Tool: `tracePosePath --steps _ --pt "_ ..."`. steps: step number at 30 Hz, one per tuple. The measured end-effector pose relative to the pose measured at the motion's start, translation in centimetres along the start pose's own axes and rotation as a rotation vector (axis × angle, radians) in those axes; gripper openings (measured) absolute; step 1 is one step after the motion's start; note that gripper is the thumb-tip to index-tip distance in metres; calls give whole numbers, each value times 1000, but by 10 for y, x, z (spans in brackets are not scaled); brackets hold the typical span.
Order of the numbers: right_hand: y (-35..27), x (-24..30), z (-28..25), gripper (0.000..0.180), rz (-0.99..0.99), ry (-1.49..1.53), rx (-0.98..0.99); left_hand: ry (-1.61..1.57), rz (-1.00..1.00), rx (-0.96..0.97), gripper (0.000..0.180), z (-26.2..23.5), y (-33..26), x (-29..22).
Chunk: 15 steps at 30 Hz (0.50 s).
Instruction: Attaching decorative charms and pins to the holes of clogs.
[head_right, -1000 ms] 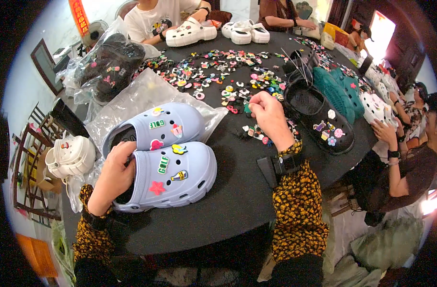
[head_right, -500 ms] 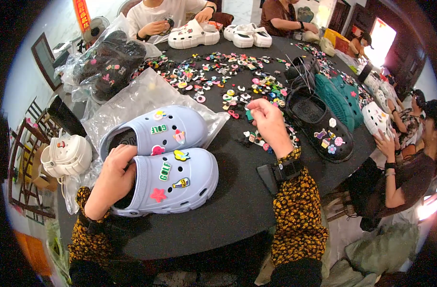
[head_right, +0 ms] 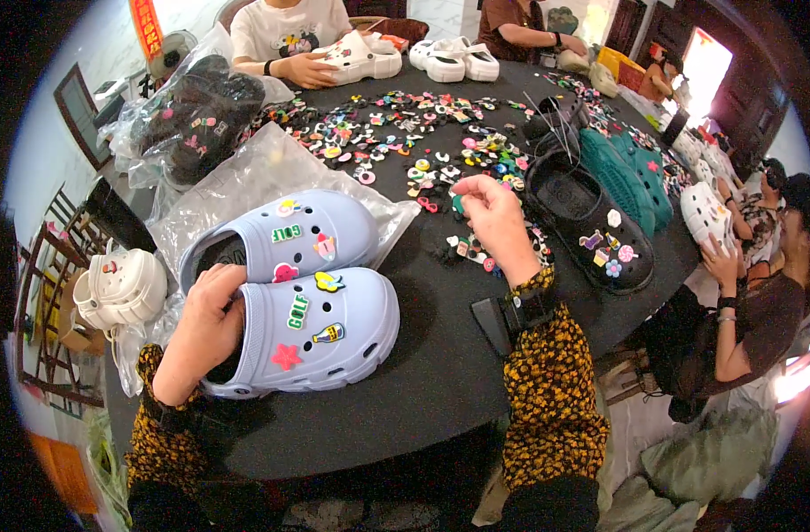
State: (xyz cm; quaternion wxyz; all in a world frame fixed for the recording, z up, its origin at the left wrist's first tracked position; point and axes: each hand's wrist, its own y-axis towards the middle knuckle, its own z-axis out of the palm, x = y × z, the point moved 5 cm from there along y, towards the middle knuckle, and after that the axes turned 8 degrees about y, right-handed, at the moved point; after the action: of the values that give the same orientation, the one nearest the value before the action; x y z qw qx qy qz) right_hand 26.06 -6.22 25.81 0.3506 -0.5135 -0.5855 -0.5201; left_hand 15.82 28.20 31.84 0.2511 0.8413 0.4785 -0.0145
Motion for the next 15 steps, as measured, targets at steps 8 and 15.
tracePosePath --steps 8,15 --pt "-2 1 11 18 83 254 39 -8 -13 7 17 1 -1 2" --pt "-1 0 7 25 75 480 116 -7 -11 4 17 2 1 0"
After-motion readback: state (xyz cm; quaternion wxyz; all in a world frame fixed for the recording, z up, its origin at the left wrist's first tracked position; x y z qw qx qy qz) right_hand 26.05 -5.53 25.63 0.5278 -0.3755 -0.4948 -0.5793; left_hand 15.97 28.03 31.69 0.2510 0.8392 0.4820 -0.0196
